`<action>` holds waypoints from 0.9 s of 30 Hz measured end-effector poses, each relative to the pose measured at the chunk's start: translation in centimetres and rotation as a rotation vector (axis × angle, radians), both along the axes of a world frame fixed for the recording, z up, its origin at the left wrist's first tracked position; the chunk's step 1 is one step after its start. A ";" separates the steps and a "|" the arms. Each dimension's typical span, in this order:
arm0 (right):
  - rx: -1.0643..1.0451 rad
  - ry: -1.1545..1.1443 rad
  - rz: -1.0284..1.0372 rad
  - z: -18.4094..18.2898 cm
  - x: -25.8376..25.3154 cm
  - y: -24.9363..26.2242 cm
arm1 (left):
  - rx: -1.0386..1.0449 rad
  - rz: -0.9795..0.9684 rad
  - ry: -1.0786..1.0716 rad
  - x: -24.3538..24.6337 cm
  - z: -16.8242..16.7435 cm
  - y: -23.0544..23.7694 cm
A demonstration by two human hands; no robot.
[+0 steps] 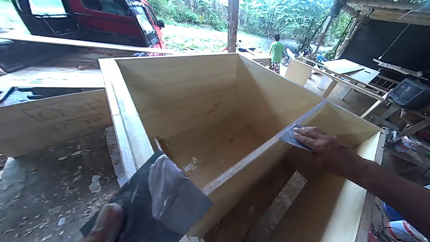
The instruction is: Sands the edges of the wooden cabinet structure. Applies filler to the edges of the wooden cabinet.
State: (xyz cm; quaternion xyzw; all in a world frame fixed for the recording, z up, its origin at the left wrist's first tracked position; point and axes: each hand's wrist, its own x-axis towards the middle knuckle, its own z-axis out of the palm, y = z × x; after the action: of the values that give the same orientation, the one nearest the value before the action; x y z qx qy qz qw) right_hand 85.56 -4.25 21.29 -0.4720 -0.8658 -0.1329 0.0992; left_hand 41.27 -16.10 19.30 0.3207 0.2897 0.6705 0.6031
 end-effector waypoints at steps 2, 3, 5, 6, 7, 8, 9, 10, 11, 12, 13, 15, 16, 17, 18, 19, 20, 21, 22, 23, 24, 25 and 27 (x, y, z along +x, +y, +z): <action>-0.020 -0.001 -0.011 1.0 0.5 -1.2 | -0.024 -0.002 0.011 0.4 0.9 0.4; -0.005 0.009 -0.019 1.4 0.4 -1.9 | -0.033 0.002 0.032 0.7 1.3 0.6; 0.060 0.069 -0.005 2.4 -1.2 -3.6 | -0.049 0.045 0.071 1.8 2.1 1.1; 0.090 0.102 0.027 3.0 -2.6 -4.6 | -0.054 0.081 0.102 2.5 2.6 1.3; 0.116 0.132 0.074 3.6 -4.4 -5.6 | -0.048 0.094 0.134 3.0 3.1 1.4; 0.143 0.159 0.132 4.2 -6.3 -6.7 | -0.031 0.093 0.160 3.4 3.5 1.5; 0.167 0.180 0.189 4.7 -8.2 -7.7 | -0.008 0.072 0.178 3.7 3.8 1.7; 0.202 0.200 0.237 4.9 -10.0 -8.6 | 0.010 0.046 0.195 3.9 3.9 1.8; 0.239 0.210 0.272 5.1 -11.6 -9.3 | 0.030 0.016 0.205 4.0 3.9 1.9; 0.272 0.205 0.293 5.1 -13.0 -9.9 | 0.049 -0.019 0.211 4.0 3.9 1.9; 0.294 0.191 0.302 5.1 -14.2 -10.4 | 0.061 -0.046 0.216 4.0 3.8 1.9; 0.324 0.148 0.298 5.0 -16.2 -10.9 | 0.084 -0.080 0.217 4.1 3.7 1.7; 0.328 0.124 0.286 4.9 -16.9 -11.2 | 0.094 -0.094 0.223 4.0 3.8 1.6; 0.323 0.101 0.274 4.6 -17.4 -11.6 | 0.099 -0.103 0.234 4.0 3.8 1.6; 0.314 0.078 0.263 4.2 -17.8 -12.0 | 0.089 -0.105 0.251 3.9 3.9 1.5; 0.298 0.062 0.255 3.8 -17.9 -12.5 | 0.066 -0.097 0.265 3.7 4.0 1.6; 0.270 0.063 0.252 3.5 -17.7 -13.0 | 0.044 -0.077 0.280 3.5 4.0 1.9; 0.228 0.086 0.250 3.4 -17.2 -13.4 | 0.028 -0.042 0.286 3.1 4.1 2.2; 0.167 0.123 0.244 3.4 -16.3 -13.5 | 0.018 0.000 0.284 2.5 4.3 2.4; 0.084 0.187 0.229 3.6 -15.0 -13.2 | 0.014 0.044 0.274 1.8 4.7 2.5; -0.008 0.280 0.191 3.9 -13.2 -12.5 | 0.020 0.084 0.258 1.1 5.2 2.7; -0.074 0.381 0.130 4.3 -11.1 -11.5 | 0.035 0.102 0.245 0.5 5.4 2.7; -0.131 0.552 -0.027 4.8 -6.9 -8.7 | 0.063 0.095 0.212 -0.2 5.0 2.8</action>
State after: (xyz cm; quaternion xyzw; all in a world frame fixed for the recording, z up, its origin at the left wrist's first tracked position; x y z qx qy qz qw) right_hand 78.63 -12.99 26.09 -0.5072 -0.8065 0.0555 0.2987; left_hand 41.05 -13.35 24.29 0.3947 0.3452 0.6694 0.5263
